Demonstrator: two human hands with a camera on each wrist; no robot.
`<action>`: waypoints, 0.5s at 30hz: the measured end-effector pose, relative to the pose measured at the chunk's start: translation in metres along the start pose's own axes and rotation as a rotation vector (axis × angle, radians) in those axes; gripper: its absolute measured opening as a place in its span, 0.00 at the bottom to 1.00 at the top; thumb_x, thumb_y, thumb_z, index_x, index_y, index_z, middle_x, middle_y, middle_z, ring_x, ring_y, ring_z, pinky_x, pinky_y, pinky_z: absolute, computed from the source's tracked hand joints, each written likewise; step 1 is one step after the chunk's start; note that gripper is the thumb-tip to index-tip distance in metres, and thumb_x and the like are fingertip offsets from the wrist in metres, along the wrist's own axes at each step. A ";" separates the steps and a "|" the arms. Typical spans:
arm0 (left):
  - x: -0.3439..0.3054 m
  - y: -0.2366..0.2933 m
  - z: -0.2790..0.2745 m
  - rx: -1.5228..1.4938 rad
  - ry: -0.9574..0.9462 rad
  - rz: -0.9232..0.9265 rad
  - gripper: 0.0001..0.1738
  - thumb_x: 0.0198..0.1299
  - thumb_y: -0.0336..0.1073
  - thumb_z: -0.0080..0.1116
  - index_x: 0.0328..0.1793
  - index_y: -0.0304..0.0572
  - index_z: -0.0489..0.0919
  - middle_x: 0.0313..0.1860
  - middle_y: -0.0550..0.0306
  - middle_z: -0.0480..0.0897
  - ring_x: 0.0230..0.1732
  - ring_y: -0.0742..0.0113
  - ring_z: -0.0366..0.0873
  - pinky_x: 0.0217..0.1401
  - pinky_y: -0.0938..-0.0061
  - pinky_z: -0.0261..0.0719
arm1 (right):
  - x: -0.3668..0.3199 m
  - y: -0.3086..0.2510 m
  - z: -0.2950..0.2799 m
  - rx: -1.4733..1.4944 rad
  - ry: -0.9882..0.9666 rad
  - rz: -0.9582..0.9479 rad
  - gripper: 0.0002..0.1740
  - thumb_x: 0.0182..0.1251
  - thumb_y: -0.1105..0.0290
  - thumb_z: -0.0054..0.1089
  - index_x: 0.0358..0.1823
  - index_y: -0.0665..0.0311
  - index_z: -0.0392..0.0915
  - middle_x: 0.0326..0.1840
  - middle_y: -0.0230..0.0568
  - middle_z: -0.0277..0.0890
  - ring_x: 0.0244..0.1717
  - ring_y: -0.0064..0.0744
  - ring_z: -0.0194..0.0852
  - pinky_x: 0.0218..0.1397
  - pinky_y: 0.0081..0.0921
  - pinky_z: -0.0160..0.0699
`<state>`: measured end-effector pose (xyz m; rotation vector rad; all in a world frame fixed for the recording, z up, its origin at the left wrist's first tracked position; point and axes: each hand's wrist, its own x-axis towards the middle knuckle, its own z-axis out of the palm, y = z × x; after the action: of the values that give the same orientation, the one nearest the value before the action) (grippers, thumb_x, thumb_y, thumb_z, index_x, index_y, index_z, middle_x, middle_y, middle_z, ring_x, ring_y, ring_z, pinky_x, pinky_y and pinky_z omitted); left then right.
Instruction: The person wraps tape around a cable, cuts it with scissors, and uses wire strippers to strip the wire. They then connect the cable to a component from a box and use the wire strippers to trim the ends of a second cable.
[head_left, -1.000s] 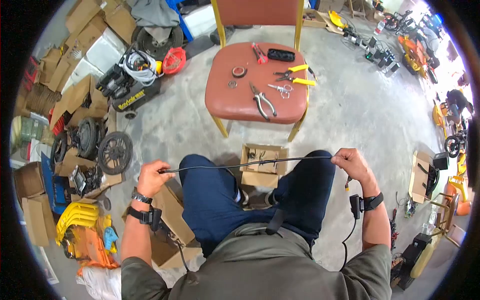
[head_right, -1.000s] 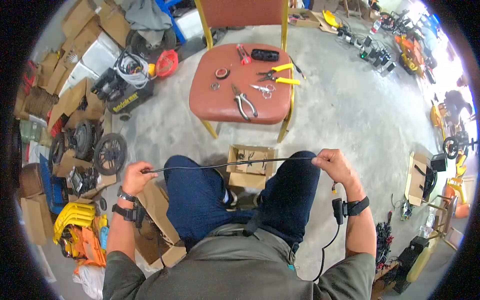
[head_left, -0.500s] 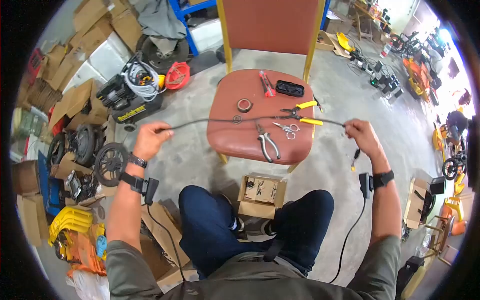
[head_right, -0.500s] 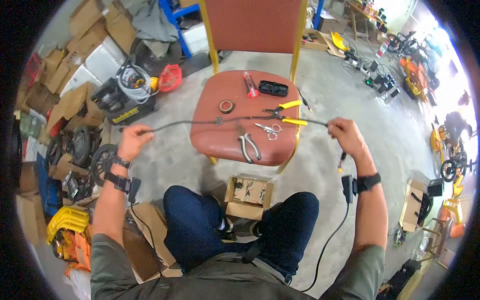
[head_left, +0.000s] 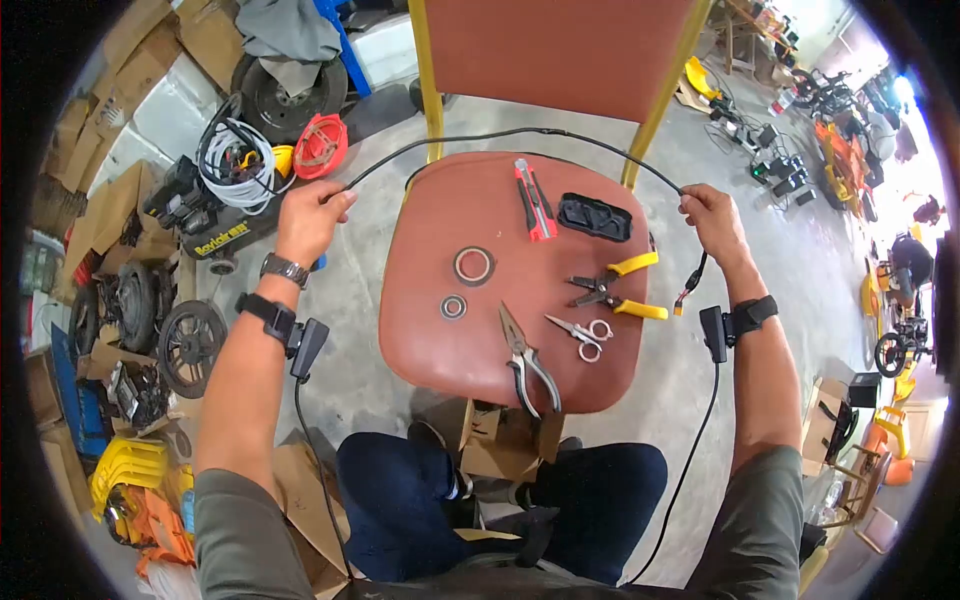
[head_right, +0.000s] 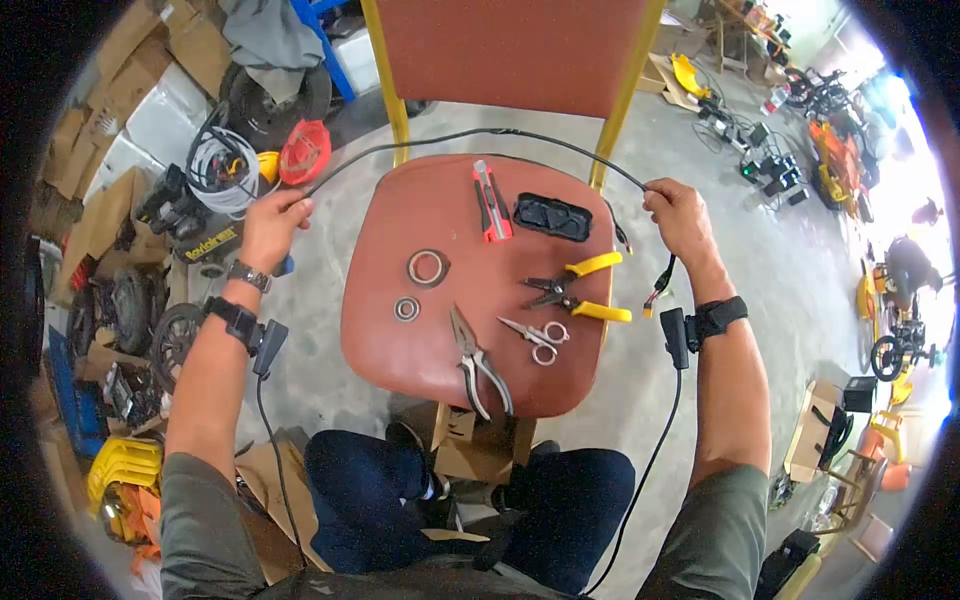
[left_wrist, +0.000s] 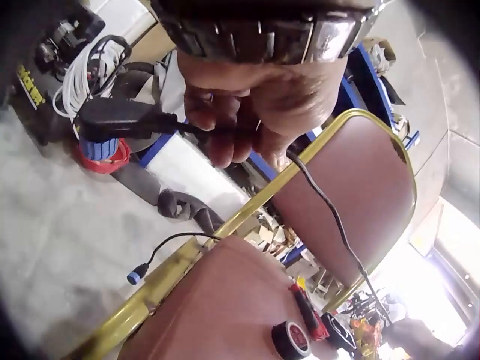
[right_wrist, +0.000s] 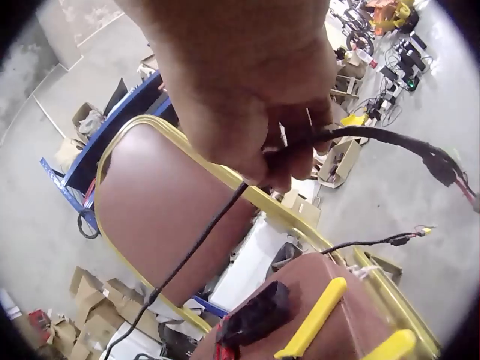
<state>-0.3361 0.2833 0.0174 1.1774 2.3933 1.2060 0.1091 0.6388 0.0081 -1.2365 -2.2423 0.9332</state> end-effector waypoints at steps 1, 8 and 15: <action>0.009 -0.005 0.008 0.009 -0.015 -0.017 0.14 0.62 0.38 0.66 0.42 0.31 0.86 0.27 0.54 0.85 0.27 0.69 0.83 0.33 0.73 0.78 | 0.007 0.003 0.008 -0.020 -0.002 0.010 0.15 0.69 0.68 0.58 0.51 0.69 0.84 0.33 0.40 0.85 0.33 0.28 0.81 0.41 0.28 0.80; 0.042 -0.040 0.055 0.061 -0.115 -0.053 0.13 0.65 0.37 0.64 0.43 0.31 0.86 0.26 0.56 0.84 0.27 0.70 0.83 0.32 0.73 0.78 | 0.028 0.043 0.042 -0.179 -0.034 0.016 0.14 0.69 0.68 0.58 0.50 0.66 0.84 0.34 0.47 0.85 0.36 0.37 0.84 0.46 0.32 0.81; 0.051 -0.078 0.083 -0.013 -0.096 -0.128 0.12 0.65 0.37 0.64 0.40 0.32 0.87 0.24 0.56 0.84 0.23 0.69 0.83 0.29 0.73 0.78 | 0.035 0.065 0.060 -0.187 -0.080 0.000 0.12 0.69 0.70 0.57 0.49 0.68 0.84 0.34 0.48 0.85 0.37 0.38 0.85 0.46 0.32 0.81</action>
<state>-0.3718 0.3419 -0.0867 1.0371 2.3468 1.0981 0.0904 0.6720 -0.0794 -1.2986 -2.4389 0.8004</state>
